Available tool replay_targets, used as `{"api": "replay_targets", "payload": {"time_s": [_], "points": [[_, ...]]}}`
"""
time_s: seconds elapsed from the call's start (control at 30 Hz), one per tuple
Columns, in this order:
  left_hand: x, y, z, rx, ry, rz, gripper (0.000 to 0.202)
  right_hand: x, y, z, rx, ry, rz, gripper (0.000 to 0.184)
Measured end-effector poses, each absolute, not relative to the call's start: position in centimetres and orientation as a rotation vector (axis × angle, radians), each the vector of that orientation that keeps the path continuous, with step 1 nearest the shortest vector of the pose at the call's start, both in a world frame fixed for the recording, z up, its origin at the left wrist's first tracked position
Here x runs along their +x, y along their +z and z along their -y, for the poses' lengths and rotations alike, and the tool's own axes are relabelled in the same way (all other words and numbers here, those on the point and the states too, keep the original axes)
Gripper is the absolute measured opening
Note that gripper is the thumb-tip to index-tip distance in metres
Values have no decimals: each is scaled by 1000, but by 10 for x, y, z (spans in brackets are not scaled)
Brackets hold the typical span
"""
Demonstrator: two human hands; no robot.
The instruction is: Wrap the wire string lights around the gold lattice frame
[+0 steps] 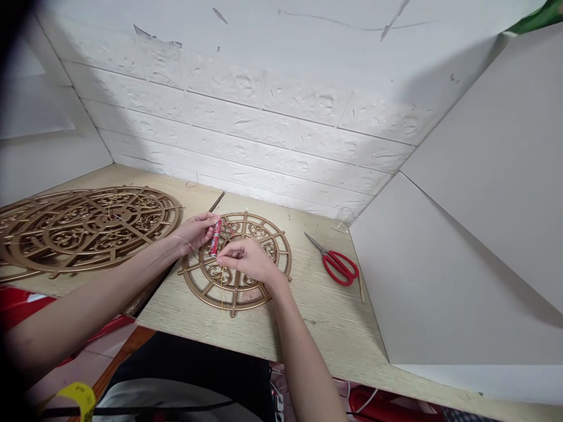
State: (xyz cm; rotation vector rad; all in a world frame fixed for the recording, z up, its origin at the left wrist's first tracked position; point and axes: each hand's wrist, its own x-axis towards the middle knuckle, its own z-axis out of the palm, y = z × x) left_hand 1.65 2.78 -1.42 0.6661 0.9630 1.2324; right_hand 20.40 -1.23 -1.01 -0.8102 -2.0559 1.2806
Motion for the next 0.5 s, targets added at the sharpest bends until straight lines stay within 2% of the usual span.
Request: {"api": "replay_targets", "payload": {"time_s": [0.23, 0.5], "points": [[16, -14, -27, 675, 1240, -942, 13, 203, -10, 15, -825, 1197, 2148, 25], [17, -14, -28, 642, 1264, -949, 16, 201, -7, 16, -814, 976, 2182, 17]]}}
